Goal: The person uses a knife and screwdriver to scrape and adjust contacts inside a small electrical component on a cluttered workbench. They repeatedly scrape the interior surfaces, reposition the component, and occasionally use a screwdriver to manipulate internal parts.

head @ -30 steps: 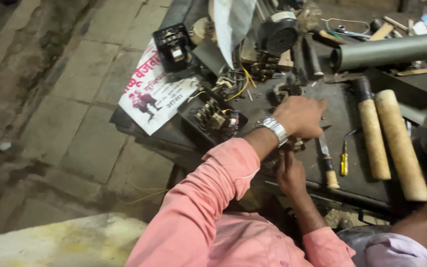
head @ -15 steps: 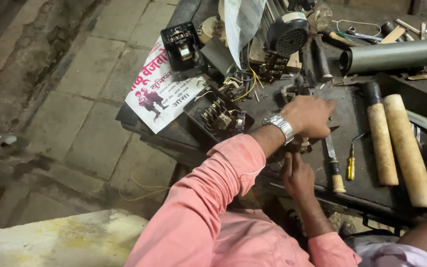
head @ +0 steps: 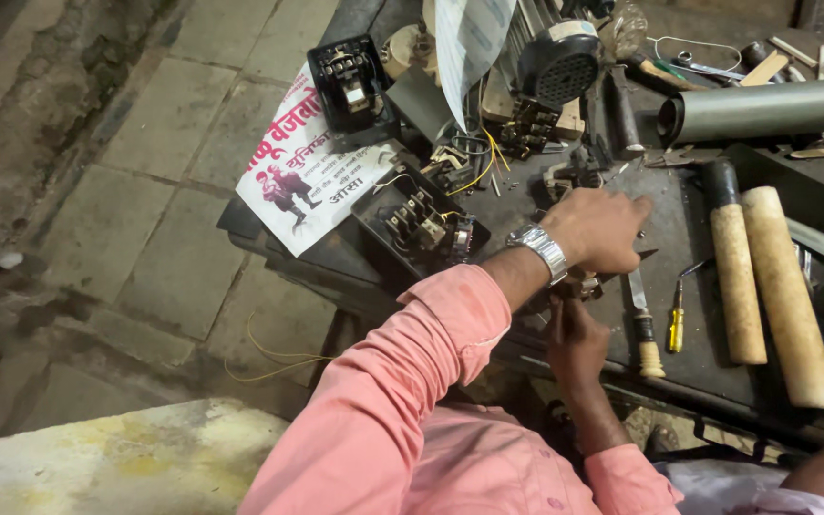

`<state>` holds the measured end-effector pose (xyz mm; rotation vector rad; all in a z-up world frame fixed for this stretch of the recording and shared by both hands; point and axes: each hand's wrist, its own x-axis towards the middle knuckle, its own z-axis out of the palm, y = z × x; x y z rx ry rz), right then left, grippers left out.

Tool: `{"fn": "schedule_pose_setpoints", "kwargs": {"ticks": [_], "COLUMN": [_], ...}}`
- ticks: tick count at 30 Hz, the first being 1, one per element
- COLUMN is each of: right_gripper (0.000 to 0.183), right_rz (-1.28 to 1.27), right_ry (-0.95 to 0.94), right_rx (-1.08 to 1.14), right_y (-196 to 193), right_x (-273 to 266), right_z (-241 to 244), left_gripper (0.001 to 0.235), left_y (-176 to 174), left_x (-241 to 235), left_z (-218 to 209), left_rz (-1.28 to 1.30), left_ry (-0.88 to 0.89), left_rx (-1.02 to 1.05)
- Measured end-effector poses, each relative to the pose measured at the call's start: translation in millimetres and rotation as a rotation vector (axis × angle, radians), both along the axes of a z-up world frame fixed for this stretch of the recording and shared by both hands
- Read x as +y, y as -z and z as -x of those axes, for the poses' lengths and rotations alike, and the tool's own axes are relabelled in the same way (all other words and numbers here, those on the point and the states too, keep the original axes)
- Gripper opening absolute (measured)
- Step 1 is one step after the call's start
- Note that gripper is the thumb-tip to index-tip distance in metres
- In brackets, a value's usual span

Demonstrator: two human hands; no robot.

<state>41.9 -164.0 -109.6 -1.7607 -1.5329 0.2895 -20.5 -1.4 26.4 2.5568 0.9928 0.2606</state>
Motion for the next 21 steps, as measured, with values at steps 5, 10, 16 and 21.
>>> {"fn": "schedule_pose_setpoints", "kwargs": {"ticks": [5, 10, 16, 21], "right_gripper": [0.019, 0.02, 0.023, 0.026], "right_rz": [0.044, 0.128, 0.247, 0.292], "right_ry": [-0.04, -0.066, -0.108, -0.099], "right_rx": [0.0, -0.129, 0.059, 0.069], "right_y": [-13, -1, 1, -8], "right_x": [-5, -5, 4, -4], "right_z": [1, -4, -5, -4], "left_gripper": [0.054, 0.052, 0.055, 0.056], "left_y": [-3, -5, -7, -4], "left_x": [-2, -11, -9, -9], "left_z": [-1, -2, -1, -1], "left_rz": [0.002, -0.011, -0.031, -0.024], "left_ry": [-0.007, 0.004, 0.02, 0.031], "left_rx": [0.016, 0.031, 0.031, 0.034]}}
